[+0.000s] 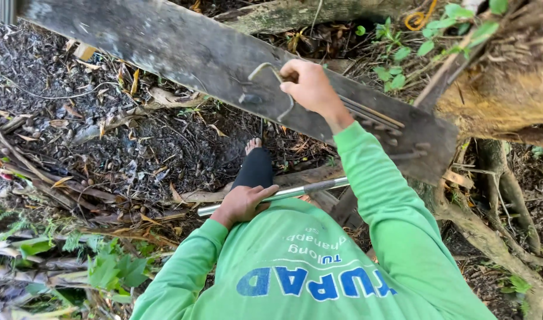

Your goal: The recorder uses a metal pipe to manually bend rebar rods using a jig on a wooden plank.

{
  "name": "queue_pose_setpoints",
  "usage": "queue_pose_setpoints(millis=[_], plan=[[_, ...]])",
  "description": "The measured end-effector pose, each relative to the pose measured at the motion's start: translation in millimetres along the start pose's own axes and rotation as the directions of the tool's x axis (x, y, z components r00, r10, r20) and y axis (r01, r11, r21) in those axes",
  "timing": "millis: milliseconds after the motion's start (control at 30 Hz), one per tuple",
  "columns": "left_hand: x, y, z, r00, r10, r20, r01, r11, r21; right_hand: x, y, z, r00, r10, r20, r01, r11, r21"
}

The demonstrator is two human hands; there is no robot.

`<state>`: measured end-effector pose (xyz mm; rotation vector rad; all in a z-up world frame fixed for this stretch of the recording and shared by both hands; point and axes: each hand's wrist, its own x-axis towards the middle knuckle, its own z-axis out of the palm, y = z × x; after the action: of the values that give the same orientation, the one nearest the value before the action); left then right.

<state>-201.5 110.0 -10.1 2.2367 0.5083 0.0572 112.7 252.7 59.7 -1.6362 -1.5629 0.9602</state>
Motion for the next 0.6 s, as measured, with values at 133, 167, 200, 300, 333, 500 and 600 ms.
queue_pose_setpoints(millis=[133,167,200,300,333,500,600], plan=[[-6,-25,-55,0.999,-0.042,0.012,0.042,0.998,-0.037,93,-12,64,0.998,0.061,0.021,-0.060,0.997,-0.052],[-8,-29,-66,0.998,-0.057,0.007,0.057,0.998,-0.021,110,-11,83,0.990,0.140,0.031,-0.138,0.989,-0.042],[-10,-33,-76,0.997,-0.071,0.002,0.071,0.997,-0.005,126,-9,103,0.975,0.217,0.042,-0.216,0.976,-0.032],[-13,-45,-108,0.995,-0.094,-0.029,0.093,0.995,-0.023,174,-23,159,0.959,0.283,0.027,-0.284,0.958,0.048],[-15,-43,-114,0.995,-0.098,-0.022,0.098,0.995,-0.024,182,-33,171,0.957,0.287,0.030,-0.288,0.956,0.054],[-18,-50,-146,0.978,-0.127,-0.165,0.112,0.989,-0.097,210,-30,190,0.889,0.438,0.133,-0.417,0.656,0.629],[-21,-61,-149,0.966,-0.214,-0.144,0.194,0.971,-0.137,166,-13,143,0.898,0.434,0.070,-0.384,0.698,0.604]])
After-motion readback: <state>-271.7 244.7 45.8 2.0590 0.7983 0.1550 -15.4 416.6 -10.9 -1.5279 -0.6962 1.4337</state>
